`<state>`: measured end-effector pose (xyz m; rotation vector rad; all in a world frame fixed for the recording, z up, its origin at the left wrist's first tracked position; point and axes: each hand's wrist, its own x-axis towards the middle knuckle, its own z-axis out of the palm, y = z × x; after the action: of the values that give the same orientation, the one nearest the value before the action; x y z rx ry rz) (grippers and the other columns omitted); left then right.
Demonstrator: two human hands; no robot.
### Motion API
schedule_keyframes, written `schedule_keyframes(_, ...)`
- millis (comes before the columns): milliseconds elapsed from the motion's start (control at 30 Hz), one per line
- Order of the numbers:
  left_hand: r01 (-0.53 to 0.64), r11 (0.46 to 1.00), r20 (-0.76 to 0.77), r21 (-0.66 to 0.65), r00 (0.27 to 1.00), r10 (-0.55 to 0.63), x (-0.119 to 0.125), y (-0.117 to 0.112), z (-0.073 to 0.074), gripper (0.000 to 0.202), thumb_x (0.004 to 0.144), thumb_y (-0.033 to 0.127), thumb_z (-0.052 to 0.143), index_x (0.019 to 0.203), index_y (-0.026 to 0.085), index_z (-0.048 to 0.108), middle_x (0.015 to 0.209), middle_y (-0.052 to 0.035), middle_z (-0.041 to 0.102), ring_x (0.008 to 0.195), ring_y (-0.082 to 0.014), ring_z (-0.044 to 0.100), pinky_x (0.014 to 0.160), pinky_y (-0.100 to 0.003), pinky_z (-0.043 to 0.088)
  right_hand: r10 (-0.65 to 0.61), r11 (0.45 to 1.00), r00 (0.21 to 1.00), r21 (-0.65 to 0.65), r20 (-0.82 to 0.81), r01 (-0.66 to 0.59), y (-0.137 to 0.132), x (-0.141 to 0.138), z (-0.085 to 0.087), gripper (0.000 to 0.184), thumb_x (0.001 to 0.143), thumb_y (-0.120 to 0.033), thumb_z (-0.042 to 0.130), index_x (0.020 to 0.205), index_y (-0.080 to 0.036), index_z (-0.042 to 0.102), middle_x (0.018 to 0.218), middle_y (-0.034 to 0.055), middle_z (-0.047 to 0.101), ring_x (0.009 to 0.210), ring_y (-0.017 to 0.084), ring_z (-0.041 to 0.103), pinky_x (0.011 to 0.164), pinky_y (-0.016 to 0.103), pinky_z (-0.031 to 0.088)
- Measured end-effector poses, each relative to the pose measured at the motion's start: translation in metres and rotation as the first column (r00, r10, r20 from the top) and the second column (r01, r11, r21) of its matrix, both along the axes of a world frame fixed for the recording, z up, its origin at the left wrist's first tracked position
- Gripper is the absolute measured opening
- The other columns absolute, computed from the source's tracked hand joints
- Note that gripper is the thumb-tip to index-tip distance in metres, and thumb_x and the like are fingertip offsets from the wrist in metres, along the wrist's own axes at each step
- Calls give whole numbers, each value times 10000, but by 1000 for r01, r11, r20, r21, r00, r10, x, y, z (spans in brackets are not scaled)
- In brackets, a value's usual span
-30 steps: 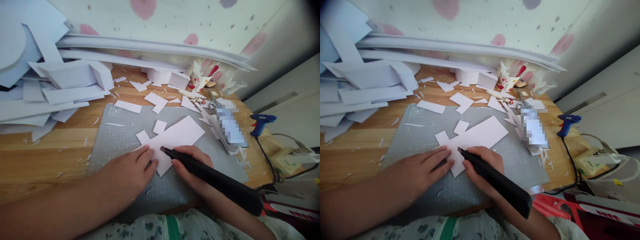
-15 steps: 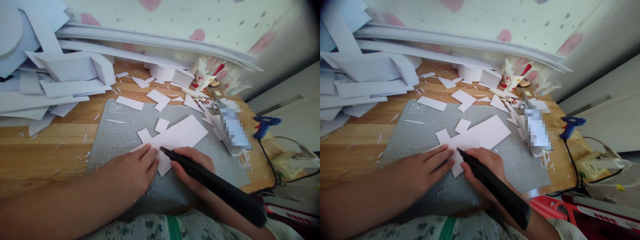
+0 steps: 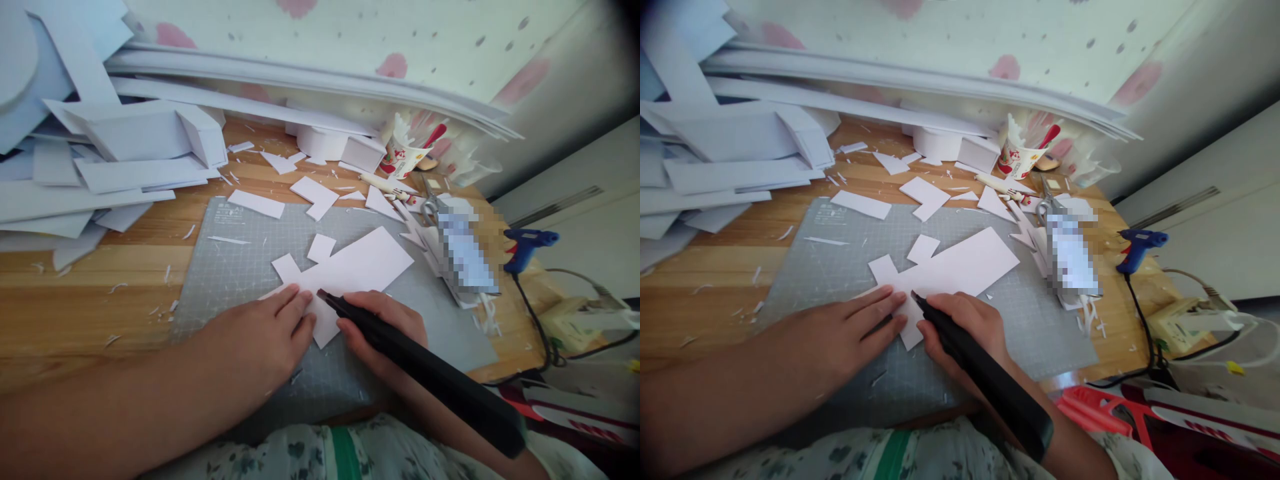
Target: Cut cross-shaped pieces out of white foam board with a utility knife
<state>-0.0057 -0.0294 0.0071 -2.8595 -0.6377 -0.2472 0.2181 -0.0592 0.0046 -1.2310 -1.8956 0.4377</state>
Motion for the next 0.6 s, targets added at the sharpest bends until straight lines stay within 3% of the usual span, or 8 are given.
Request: schedule_keyframes(600,-23,998,-26,-51,999,21,0,0,0,291,876,160,581,1138,112,699,1249,-196,704,1127,-321,690,862,-386,593,13,998,994,60,113,-19,-4,3,-2,202,849,-218,677,1045,-256,652,805,24,764,677,188,740,593,283,603)
